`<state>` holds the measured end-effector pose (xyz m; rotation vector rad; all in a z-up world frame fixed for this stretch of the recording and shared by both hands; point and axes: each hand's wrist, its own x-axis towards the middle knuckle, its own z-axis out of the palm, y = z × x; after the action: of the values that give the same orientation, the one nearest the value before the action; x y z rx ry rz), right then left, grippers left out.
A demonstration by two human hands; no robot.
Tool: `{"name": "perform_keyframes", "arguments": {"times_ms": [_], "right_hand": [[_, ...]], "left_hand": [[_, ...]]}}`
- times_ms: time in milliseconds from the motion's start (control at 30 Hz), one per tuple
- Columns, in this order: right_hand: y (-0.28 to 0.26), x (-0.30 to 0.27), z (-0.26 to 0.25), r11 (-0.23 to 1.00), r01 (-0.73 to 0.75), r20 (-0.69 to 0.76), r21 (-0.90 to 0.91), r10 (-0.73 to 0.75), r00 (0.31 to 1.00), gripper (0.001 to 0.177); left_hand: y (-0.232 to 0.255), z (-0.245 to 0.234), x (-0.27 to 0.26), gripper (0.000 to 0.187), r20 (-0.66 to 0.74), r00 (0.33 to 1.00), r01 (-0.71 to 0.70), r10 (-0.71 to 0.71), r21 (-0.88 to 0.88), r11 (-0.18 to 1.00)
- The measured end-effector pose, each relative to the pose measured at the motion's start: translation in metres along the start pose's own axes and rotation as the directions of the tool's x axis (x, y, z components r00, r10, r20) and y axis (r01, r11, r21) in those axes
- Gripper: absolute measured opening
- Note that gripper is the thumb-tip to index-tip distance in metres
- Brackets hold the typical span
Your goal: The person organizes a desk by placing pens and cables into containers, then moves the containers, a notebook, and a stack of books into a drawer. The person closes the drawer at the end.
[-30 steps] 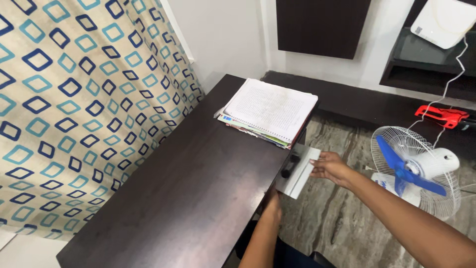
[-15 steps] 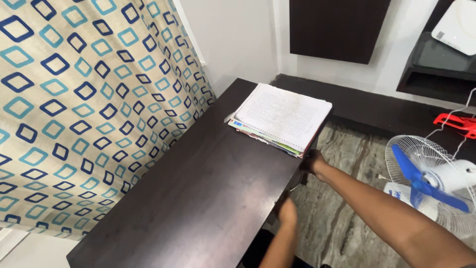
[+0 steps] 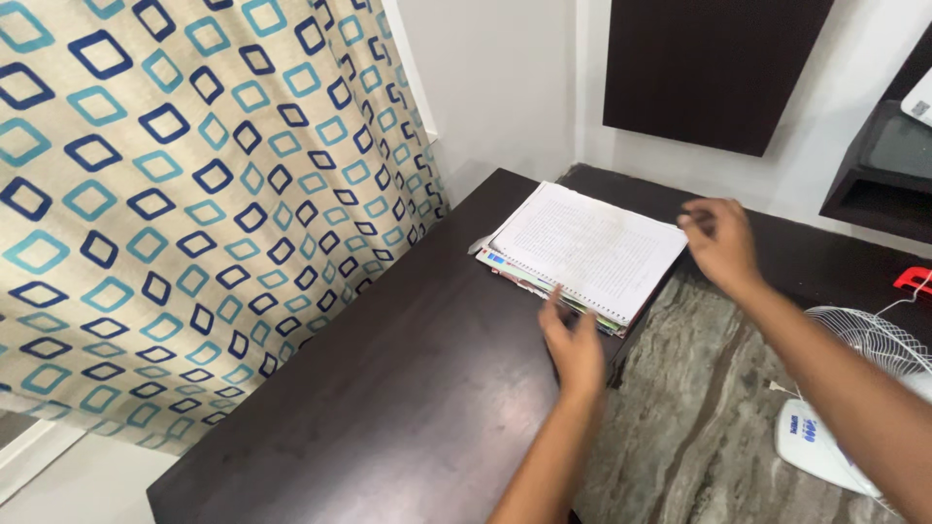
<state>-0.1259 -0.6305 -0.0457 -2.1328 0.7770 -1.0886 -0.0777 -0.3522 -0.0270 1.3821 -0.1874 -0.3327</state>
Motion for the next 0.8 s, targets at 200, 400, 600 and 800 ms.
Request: {"name": "perform_keyframes", "arguments": {"times_ms": [200,400,600,800], "right_hand": [[-0.041,0.041,0.029,0.841,0.324,0.455,-0.434,-0.106,0.884,0.061],[-0.050,0.049,0.051,0.801,0.254,0.543,-0.541,0.103,0.833,0.073],[-0.056,0.041,0.041,0.853,0.281,0.474,-0.440,-0.045,0.880,0.060],[-0.077,0.037,0.019,0.995,-0.102,0.517,0.011,0.082,0.852,0.039]], "left_hand": [[0.006,0.014,0.044,0.084,-0.147,0.989,0.039,-0.006,0.224,0.974],[0.028,0.022,0.046,0.090,-0.166,0.969,0.215,-0.181,0.215,0.953],[0.037,0.019,0.043,0.091,-0.221,0.969,0.147,-0.110,0.158,0.977],[0.017,0.017,0.057,0.067,-0.078,0.992,0.080,-0.104,-0.265,0.961]]}}
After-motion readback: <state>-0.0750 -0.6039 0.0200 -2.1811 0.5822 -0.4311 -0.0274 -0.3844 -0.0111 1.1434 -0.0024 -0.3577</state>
